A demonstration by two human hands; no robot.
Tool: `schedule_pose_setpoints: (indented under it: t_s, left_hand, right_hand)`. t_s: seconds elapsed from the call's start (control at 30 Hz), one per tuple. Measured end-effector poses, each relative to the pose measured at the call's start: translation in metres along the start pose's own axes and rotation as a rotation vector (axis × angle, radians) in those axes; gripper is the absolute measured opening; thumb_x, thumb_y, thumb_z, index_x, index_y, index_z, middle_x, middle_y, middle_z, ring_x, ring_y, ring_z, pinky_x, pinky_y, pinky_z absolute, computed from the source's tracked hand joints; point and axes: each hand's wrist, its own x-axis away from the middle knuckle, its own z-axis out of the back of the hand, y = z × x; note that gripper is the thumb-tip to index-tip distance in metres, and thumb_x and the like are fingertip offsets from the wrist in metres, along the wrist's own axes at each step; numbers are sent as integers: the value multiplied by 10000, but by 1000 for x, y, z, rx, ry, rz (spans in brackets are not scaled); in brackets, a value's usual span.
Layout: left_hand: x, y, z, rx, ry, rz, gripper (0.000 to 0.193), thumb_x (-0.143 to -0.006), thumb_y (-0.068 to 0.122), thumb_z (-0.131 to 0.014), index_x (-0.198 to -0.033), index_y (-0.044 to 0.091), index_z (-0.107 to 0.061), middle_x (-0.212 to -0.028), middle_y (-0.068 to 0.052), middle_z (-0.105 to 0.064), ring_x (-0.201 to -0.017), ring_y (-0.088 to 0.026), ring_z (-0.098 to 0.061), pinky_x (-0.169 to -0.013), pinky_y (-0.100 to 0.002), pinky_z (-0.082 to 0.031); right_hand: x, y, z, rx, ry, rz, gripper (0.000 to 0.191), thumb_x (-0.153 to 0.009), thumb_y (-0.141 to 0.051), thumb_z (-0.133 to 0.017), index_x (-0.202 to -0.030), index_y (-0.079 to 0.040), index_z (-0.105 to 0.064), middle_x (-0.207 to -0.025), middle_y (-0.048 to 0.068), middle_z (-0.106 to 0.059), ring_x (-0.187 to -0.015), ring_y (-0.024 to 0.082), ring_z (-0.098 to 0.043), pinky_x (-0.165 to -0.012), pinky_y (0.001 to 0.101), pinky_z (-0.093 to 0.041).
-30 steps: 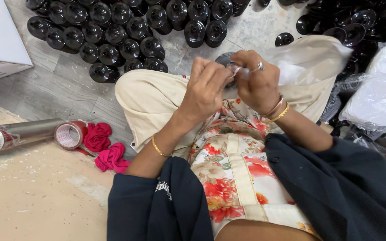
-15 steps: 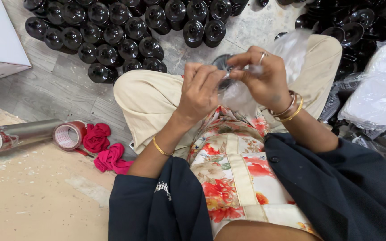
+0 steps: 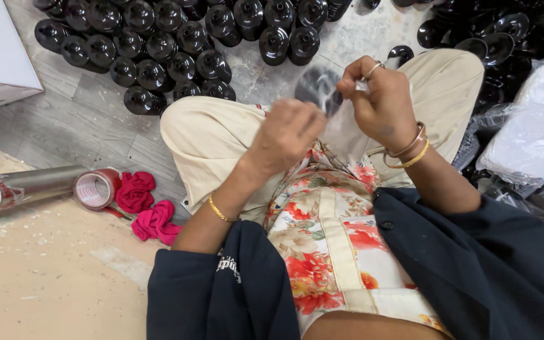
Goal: The person sits on the floor and packs black plastic components one at a time into a clear plastic bag, opening the bag, inserting items, and setting filled bags aside among piles of parts.
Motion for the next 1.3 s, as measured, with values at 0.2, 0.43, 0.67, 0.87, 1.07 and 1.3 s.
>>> schedule_pose_setpoints:
  t_s: [0.2, 0.43, 0.67, 0.87, 1.07, 1.3]
  left_hand:
    - [-13, 17, -5, 186, 122, -14, 281, -802, 22, -691, -1078, -16, -658, -1123, -129, -627, -1021, -302, -561, -904, -415, -494]
    - [-24, 12, 3, 414, 261, 398, 193, -864, -51, -732, -1006, 62, -664, -983, -77, -654, -931, -288, -558, -840, -394, -464]
    - [-29, 7, 10, 521, 214, 489, 106, -892, -16, -736, -973, 48, -710, -899, -49, -659, -871, -240, -554, -815, -355, -461]
    - [-25, -1, 14, 674, 213, 417, 112, -891, -10, -758, -958, 70, -717, -916, -22, -687, -856, -201, -595, -823, -347, -446]
    - [-19, -7, 22, 249, 237, -45, 253, -834, 21, -783, -1081, 31, -734, -1041, -48, -671, -918, -248, -569, -799, -377, -496]
    - [-14, -14, 26, -44, 146, -205, 325, -867, 56, -748, -1162, -66, -685, -1171, -136, -654, -994, -259, -587, -840, -395, -528]
  right_hand:
    - [8, 7, -7, -696, -289, -254, 46, -1039, 1, -593, -1012, -30, -615, -952, -49, -603, -867, 35, -517, -785, 208, -447]
    - [13, 0, -9, -768, -186, -201, 65, -1088, -88, -618, -1062, -51, -571, -995, -56, -573, -916, 24, -489, -833, 195, -427]
    - [14, -11, -15, -650, -121, -79, 144, -1061, -49, -680, -1096, -60, -540, -1034, -24, -584, -980, 57, -515, -898, 226, -441]
    - [4, -10, 3, -916, -315, -147, 396, -959, 38, -737, -1188, -88, -440, -1104, 42, -612, -1038, 102, -581, -941, 261, -492]
    - [-4, -11, 14, -1335, -477, -425, 330, -968, 93, -684, -1168, -35, -454, -1081, 111, -639, -1054, 180, -635, -932, 297, -520]
    - [2, -24, 7, -802, -267, -141, 457, -928, 97, -719, -1205, -84, -404, -1140, 86, -635, -1081, 121, -593, -981, 280, -524]
